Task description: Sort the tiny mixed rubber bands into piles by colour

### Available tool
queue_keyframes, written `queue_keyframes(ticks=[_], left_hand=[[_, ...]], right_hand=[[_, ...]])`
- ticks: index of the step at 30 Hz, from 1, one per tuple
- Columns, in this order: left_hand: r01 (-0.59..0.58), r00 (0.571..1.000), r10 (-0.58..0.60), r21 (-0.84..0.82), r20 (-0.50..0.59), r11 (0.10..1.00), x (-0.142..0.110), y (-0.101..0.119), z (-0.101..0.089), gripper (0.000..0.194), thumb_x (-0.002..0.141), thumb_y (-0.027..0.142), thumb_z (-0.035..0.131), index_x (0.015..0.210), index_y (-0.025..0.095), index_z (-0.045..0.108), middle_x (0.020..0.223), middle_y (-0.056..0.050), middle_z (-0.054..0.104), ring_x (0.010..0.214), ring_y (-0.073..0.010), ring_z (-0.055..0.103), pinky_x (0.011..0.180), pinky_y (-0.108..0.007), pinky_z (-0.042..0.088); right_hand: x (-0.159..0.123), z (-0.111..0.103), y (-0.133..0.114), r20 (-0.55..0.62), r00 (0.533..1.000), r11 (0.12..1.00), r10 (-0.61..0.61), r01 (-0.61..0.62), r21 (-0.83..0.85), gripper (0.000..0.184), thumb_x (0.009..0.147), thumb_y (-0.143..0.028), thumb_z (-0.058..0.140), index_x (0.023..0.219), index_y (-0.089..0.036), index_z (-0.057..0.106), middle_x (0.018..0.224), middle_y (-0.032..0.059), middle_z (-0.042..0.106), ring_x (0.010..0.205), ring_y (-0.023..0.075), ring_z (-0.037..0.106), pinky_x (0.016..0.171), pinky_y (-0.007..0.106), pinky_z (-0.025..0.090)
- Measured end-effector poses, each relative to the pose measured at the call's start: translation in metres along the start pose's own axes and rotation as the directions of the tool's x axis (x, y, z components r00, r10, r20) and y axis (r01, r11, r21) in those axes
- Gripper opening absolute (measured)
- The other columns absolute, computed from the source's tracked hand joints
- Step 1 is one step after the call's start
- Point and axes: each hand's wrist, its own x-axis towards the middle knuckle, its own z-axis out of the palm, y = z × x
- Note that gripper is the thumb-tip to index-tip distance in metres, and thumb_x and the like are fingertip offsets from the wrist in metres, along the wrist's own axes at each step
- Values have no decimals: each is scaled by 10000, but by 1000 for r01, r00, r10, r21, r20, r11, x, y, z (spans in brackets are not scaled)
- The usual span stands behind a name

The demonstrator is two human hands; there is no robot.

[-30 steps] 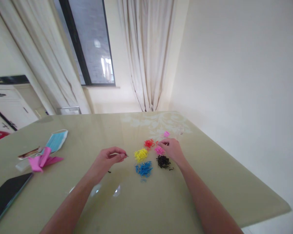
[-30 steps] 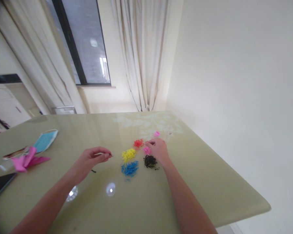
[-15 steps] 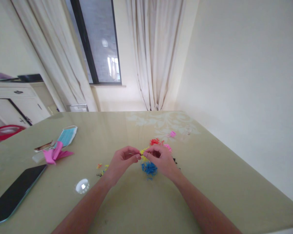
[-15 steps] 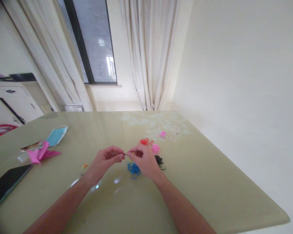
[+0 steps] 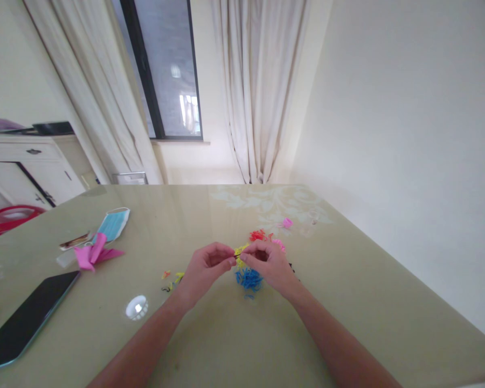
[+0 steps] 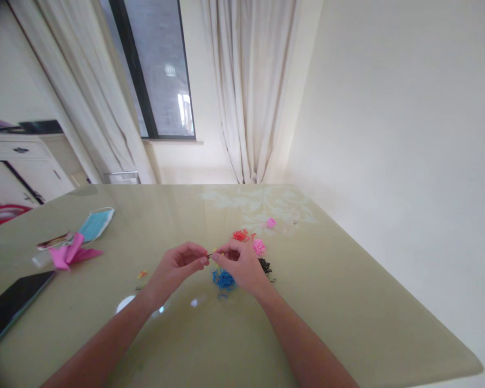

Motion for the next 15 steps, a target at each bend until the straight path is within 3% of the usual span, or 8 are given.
queue_keyframes(ticks=[3,5,7,9,11,15], left_hand=[[-32,999,29,63,46,998,1,0,-2,388,742,490,850,958,196,718,960,-75,799,902,-231,740,860,-372,586],[-75,997,68,251,38,965,2,0,-11,327,821,474,772,1002,206,723,982,-83,789,894,-240,734,842,-379,578],[-90,994,111,557,-4,826,3,-3,-26,236,887,409,688,1010,212,732,987,-90,773,867,-245,712,845,-391,554],[-33,991,122,813,-47,582,4,-8,-44,176,880,300,662,1012,209,735,1051,-108,746,952,-272,686,932,-415,506],[50,994,73,916,-86,398,5,-16,-60,242,849,259,675,1074,182,723,1111,-141,715,1080,-312,656,996,-430,465],[107,993,-75,926,-85,363,9,-25,-75,230,890,251,605,1091,172,684,1091,-115,697,985,-244,680,903,-344,483]], right_hand=[[-2,-3,-9,-42,999,995,0,4,101,254,832,-437,786,817,-184,771,701,16,681,625,146,563,589,276,438],[-4,-10,-19,-88,996,975,21,0,223,257,808,-443,814,778,-196,753,711,14,676,632,147,564,597,280,443],[-7,-20,-30,-143,989,949,25,21,315,262,780,-450,845,765,-205,750,733,19,681,638,148,562,603,282,449],[-10,-31,-41,-189,982,933,10,59,354,266,743,-450,877,755,-212,758,723,23,680,627,149,553,592,284,446],[-12,-39,-49,-211,977,921,-5,87,381,260,712,-439,902,744,-219,766,690,22,672,605,147,542,577,282,439],[-13,-48,-58,-215,976,908,-23,111,404,255,672,-413,929,714,-221,766,640,10,659,561,130,511,536,264,406]])
